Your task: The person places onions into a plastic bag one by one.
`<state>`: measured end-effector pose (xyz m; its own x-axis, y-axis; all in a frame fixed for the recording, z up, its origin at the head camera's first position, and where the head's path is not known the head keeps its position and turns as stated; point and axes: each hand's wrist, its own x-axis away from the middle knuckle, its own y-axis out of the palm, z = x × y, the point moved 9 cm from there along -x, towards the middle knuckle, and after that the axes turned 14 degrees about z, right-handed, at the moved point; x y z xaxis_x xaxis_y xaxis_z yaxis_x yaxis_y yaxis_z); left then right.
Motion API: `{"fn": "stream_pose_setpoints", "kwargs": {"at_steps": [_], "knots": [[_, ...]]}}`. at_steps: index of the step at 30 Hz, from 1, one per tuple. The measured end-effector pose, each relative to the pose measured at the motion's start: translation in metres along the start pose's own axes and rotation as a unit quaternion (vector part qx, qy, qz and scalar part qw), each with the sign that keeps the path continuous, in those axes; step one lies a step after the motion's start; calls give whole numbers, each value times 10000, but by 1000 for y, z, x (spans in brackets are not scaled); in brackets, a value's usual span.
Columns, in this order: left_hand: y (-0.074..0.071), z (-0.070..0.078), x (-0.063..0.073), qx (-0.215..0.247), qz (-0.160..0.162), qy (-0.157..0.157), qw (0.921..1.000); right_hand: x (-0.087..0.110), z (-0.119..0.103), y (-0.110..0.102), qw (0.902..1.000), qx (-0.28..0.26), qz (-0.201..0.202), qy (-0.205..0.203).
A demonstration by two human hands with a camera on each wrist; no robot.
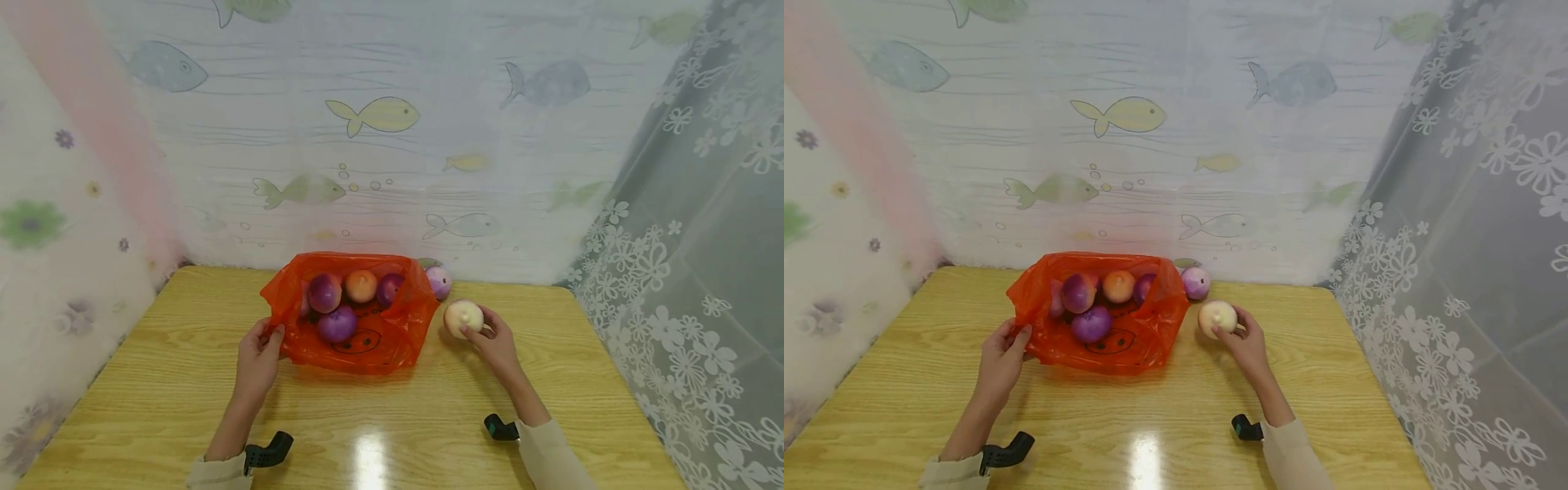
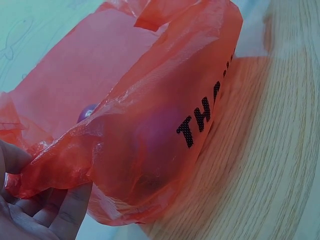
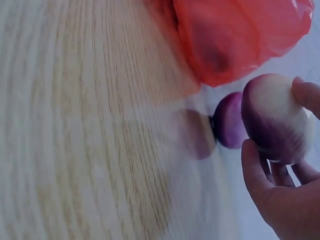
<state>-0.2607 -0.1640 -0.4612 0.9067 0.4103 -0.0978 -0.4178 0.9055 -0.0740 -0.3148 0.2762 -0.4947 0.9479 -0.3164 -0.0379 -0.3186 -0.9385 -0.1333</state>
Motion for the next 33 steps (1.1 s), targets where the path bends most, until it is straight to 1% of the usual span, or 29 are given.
{"fn": "stream_pose_setpoints", "kwargs": {"at_steps": [4, 8, 14, 18, 20, 27, 30, 33], "knots": [[0, 0, 0, -18, 5, -27, 10000, 8, -7, -3, 9999, -95, 114, -85], [0, -1, 0, -41, -5, -62, 10000, 17, -17, -4, 9989, -153, 183, -394], [0, 0, 0, -53, -1, -8, 10000, 31, -34, 3, 9950, -577, 47, -814], [0, 0, -1, -24, -2, 8, 10000, 43, -46, 14, 9911, -901, -163, -964], [0, 0, -1, -23, 0, -12, 10000, 49, -51, 21, 9890, -1034, -333, -1005], [0, -1, -2, -112, -12, -142, 9998, 71, -69, 47, 9763, -1484, -941, -1266], [0, 1, -2, -96, -6, -120, 9999, 76, -75, 58, 9720, -1564, -1118, -1350], [0, 3, -1, -53, 9, -104, 9999, 82, -77, 69, 9700, -1563, -1307, -1326]]}}
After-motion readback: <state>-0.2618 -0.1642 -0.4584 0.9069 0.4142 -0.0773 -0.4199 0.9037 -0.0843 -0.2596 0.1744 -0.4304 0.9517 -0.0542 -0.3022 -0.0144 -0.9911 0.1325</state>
